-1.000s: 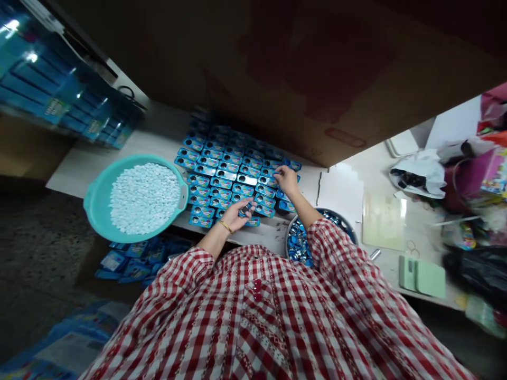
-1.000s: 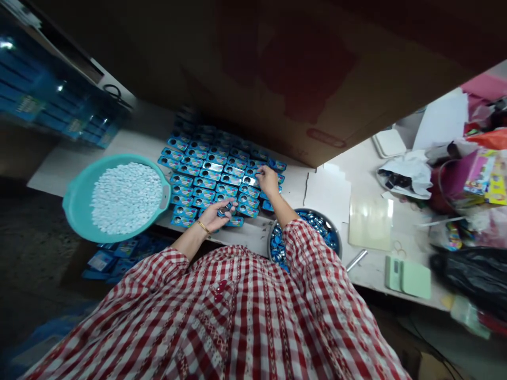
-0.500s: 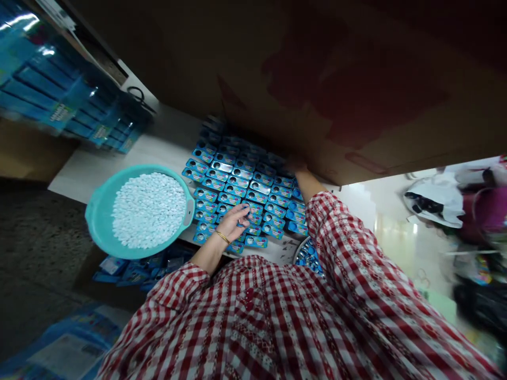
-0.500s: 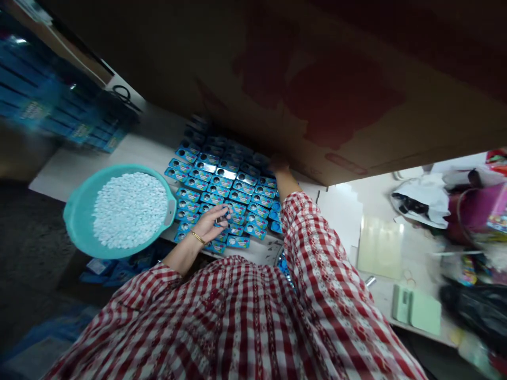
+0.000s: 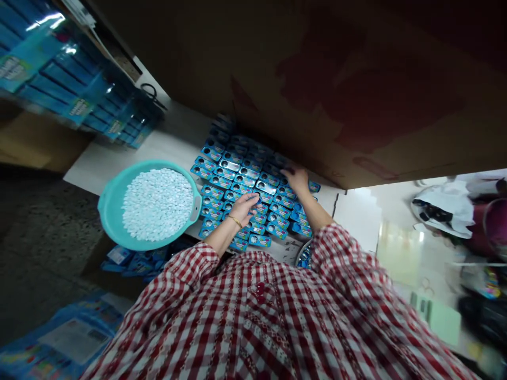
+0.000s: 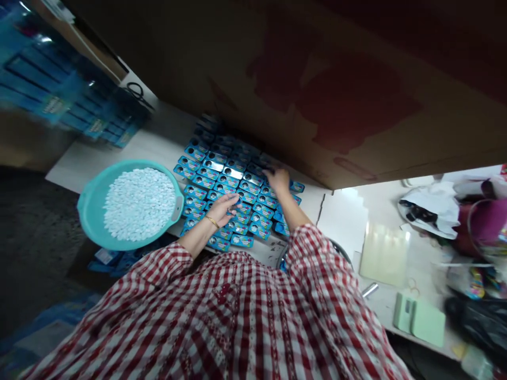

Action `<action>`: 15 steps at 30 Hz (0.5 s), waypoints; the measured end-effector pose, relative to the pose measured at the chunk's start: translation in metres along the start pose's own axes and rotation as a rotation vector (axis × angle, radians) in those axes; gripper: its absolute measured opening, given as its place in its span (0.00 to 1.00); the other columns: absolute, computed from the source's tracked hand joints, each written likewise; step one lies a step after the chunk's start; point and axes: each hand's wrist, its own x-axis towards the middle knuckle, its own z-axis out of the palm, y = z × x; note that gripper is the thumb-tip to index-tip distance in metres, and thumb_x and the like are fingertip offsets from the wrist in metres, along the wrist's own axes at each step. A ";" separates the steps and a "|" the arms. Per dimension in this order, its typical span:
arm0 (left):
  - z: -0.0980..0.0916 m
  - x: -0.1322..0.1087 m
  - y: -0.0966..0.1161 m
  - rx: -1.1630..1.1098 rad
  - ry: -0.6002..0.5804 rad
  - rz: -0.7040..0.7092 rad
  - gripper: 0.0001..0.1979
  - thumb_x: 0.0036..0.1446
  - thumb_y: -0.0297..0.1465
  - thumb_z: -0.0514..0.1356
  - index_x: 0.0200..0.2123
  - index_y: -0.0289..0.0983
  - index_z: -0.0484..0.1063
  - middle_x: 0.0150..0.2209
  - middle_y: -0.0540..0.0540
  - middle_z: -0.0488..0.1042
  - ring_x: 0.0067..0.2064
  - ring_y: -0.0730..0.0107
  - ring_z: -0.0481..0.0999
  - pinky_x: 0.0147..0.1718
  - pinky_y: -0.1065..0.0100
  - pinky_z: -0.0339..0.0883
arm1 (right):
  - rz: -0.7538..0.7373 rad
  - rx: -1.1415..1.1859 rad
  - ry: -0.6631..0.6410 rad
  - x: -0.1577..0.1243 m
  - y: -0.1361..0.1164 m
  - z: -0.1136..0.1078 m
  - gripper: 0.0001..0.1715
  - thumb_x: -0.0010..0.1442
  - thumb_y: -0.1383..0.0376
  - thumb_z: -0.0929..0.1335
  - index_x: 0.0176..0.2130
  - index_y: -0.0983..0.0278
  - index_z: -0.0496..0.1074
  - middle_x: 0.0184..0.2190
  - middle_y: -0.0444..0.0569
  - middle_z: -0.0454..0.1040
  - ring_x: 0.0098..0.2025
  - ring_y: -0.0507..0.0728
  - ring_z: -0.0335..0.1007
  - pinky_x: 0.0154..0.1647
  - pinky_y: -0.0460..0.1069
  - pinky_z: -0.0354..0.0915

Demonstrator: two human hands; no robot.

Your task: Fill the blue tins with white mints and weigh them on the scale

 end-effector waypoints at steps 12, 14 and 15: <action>-0.006 0.002 -0.015 -0.119 -0.030 -0.090 0.06 0.54 0.30 0.61 0.31 0.33 0.68 0.25 0.48 0.72 0.24 0.78 0.72 0.17 0.79 0.55 | 0.109 0.230 0.038 -0.028 0.014 0.009 0.16 0.59 0.66 0.63 0.46 0.65 0.72 0.41 0.50 0.77 0.45 0.57 0.73 0.48 0.49 0.66; -0.008 0.001 -0.013 -0.152 -0.088 -0.110 0.04 0.54 0.28 0.59 0.33 0.32 0.69 0.25 0.47 0.71 0.24 0.78 0.71 0.17 0.79 0.56 | 0.139 0.061 -0.008 -0.009 0.014 0.003 0.16 0.58 0.68 0.64 0.46 0.65 0.73 0.45 0.53 0.76 0.50 0.59 0.71 0.51 0.50 0.64; -0.009 0.000 -0.012 -0.155 -0.114 -0.114 0.04 0.54 0.26 0.58 0.34 0.32 0.69 0.25 0.47 0.72 0.25 0.77 0.72 0.17 0.79 0.56 | 0.156 -0.019 -0.043 0.000 0.011 0.002 0.17 0.58 0.69 0.64 0.47 0.65 0.73 0.46 0.55 0.75 0.51 0.60 0.70 0.51 0.51 0.65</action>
